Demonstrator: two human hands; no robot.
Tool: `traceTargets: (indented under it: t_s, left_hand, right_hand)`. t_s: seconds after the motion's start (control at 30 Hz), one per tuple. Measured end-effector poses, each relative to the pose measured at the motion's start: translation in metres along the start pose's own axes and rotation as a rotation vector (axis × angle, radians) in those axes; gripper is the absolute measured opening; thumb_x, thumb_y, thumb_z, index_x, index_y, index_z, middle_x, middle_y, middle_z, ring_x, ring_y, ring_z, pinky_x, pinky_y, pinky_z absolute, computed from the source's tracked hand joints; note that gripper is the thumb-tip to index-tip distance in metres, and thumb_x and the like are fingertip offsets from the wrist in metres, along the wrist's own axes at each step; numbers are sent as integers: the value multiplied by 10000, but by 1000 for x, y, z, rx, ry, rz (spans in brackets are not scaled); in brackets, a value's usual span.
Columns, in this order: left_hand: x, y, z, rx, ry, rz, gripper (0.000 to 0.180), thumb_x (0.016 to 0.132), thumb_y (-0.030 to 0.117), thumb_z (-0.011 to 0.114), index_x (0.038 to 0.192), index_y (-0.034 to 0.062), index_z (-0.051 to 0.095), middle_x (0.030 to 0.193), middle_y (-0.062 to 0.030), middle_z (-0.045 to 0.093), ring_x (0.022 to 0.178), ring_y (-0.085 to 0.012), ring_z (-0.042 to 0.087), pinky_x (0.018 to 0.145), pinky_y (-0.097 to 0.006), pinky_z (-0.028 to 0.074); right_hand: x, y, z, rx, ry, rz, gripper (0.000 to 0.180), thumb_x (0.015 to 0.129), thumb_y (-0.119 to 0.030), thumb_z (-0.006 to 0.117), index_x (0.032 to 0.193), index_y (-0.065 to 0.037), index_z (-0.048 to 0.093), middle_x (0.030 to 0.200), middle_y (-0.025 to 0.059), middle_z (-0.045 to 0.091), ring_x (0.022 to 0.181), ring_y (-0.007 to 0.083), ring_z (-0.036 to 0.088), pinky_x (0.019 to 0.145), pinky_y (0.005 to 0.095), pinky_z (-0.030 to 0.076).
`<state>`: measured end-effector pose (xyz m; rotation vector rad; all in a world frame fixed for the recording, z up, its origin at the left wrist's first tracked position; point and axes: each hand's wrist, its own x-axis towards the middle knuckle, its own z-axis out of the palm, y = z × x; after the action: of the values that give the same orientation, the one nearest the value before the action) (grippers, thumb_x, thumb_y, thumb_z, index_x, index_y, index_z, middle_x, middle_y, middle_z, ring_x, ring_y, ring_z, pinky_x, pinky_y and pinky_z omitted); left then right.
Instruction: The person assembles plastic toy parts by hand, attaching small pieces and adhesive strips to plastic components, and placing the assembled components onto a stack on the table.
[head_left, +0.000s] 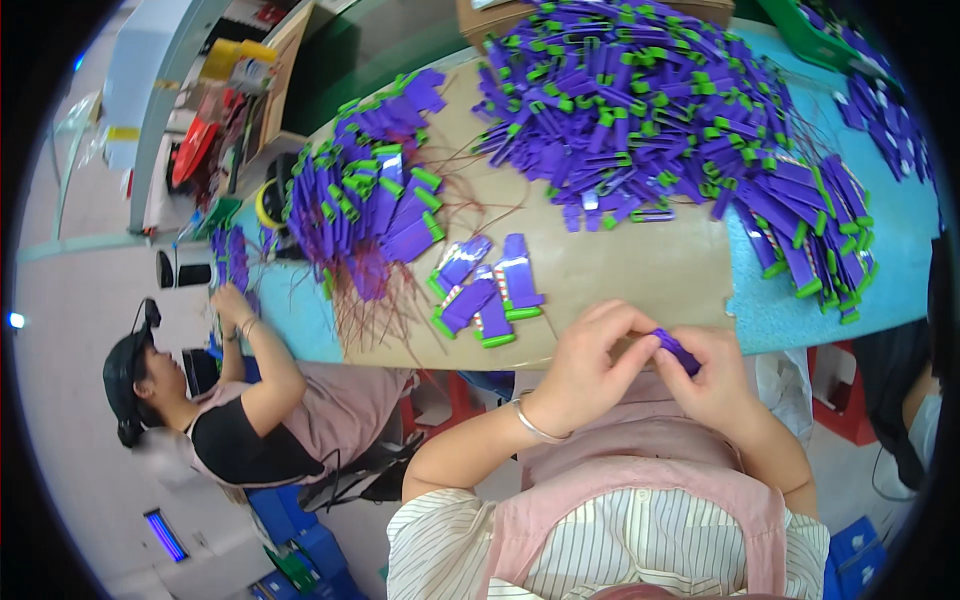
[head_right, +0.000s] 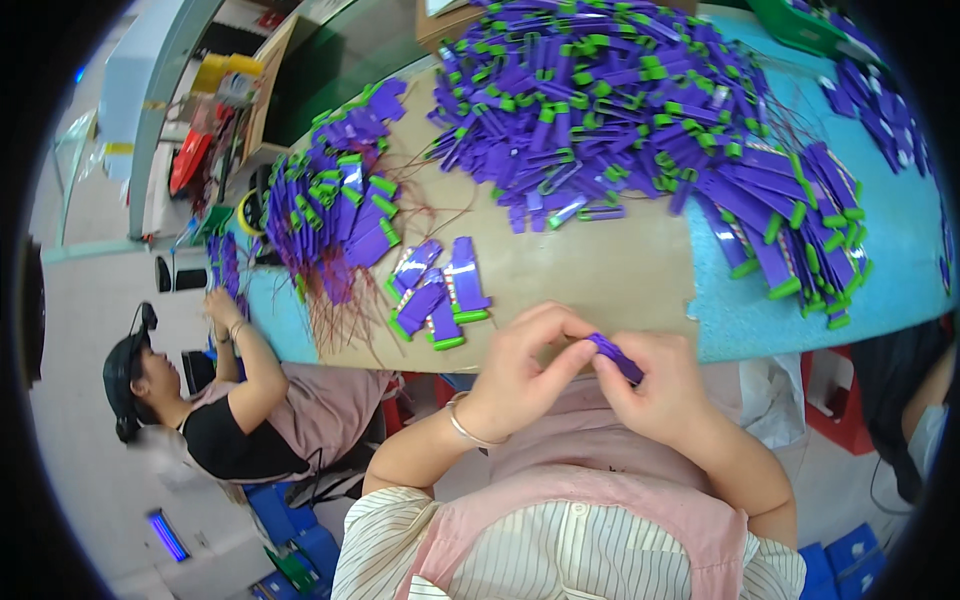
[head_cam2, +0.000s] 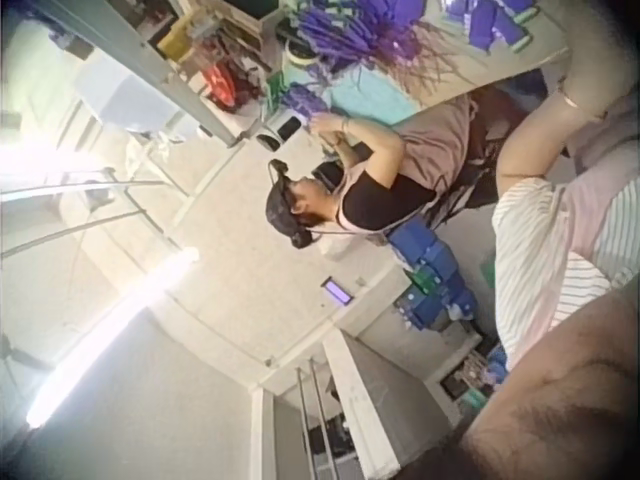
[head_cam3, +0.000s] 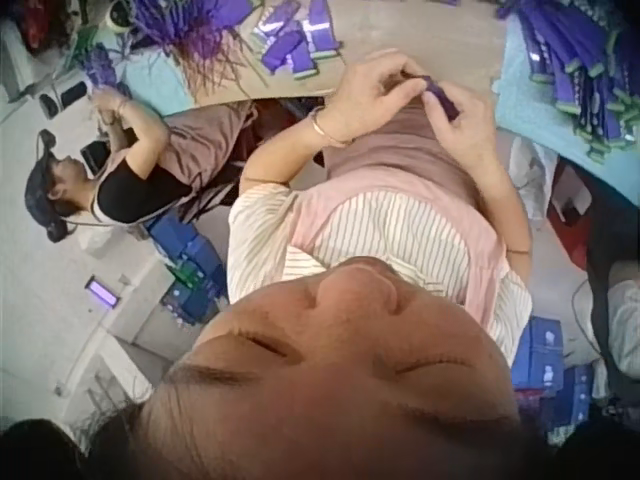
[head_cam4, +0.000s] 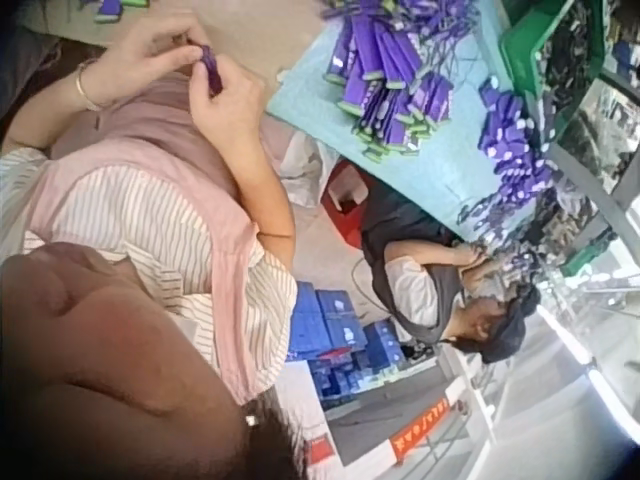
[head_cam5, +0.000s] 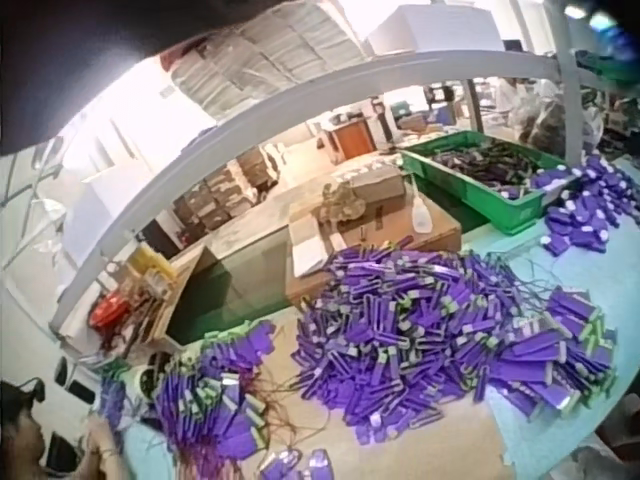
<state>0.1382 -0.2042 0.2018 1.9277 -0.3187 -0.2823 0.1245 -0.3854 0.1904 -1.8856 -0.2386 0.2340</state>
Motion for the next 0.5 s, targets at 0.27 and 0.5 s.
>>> traceTargets:
  t_s: [0.27,0.5]
  left_hand:
    - [-16,-15,6,-117,-11,-64,106,877,96,647,923,1,650,815,-80,576,741,-177,579,663,-286,474]
    - [-23,-17,-5,-104,-5,33,129,896,123,623,955,11,644,856,-104,588,799,-248,582,732,-329,483]
  right_hand:
    - [-8,5,5,-22,-99,59,116,805,-76,648,730,4,612,568,129,524,478,233,508,474,340,376]
    - [-10,0,8,7,-160,135,103,835,-66,634,775,17,637,620,95,596,532,148,559,504,293,420]
